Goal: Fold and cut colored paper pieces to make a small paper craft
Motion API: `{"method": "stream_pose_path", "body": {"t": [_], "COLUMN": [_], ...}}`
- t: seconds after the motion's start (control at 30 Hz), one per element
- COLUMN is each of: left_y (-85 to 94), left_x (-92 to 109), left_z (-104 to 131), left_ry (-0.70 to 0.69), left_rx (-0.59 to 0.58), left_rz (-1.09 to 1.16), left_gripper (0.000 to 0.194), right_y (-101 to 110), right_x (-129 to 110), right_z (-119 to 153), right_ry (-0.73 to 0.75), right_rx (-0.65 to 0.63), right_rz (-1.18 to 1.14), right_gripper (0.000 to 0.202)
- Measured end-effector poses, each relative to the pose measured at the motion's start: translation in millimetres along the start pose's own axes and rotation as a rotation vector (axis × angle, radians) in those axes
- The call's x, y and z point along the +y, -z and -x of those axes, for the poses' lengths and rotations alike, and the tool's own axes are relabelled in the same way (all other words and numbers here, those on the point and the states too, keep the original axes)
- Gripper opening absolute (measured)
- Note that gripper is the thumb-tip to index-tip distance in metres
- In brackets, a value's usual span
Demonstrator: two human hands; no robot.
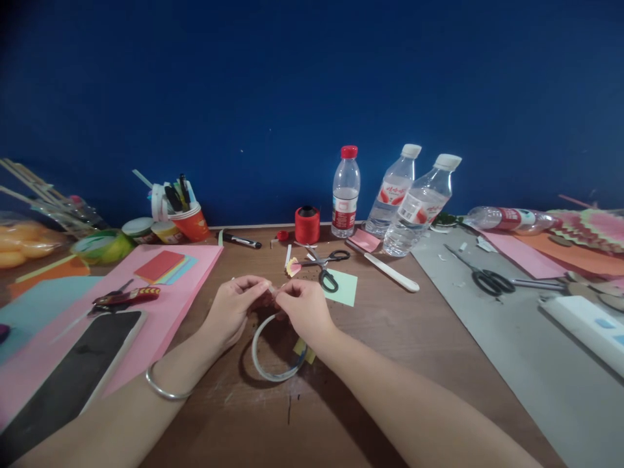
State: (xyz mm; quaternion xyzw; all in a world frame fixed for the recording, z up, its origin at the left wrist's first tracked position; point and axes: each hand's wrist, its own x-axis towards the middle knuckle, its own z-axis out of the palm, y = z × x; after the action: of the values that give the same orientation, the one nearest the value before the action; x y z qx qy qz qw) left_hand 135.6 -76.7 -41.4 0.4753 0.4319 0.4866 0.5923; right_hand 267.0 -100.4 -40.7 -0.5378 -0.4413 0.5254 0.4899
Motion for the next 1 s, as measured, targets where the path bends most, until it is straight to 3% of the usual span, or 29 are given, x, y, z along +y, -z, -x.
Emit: {"method": "stream_pose_path", "body": {"t": [0.6,1.0], "left_y": [-0.2,0.3], "left_x": [2.9,2.9], "left_z": [-0.4,0.5], "left_ry": [-0.011,-0.046], "left_rx": [0.047,0.056], "left_rz": [-0.116,-0.175], "left_gripper": [0.014,0.013], "right_y": [-0.4,0.8], "right_x": [-4.4,-1.2], "right_z": [0.5,-1.1], "right_ry": [-0.046,-0.048], "right_rx": [-0.002,-0.022], "right_rz": [0.003,0.011], "right_gripper": [0.006,0.011]}}
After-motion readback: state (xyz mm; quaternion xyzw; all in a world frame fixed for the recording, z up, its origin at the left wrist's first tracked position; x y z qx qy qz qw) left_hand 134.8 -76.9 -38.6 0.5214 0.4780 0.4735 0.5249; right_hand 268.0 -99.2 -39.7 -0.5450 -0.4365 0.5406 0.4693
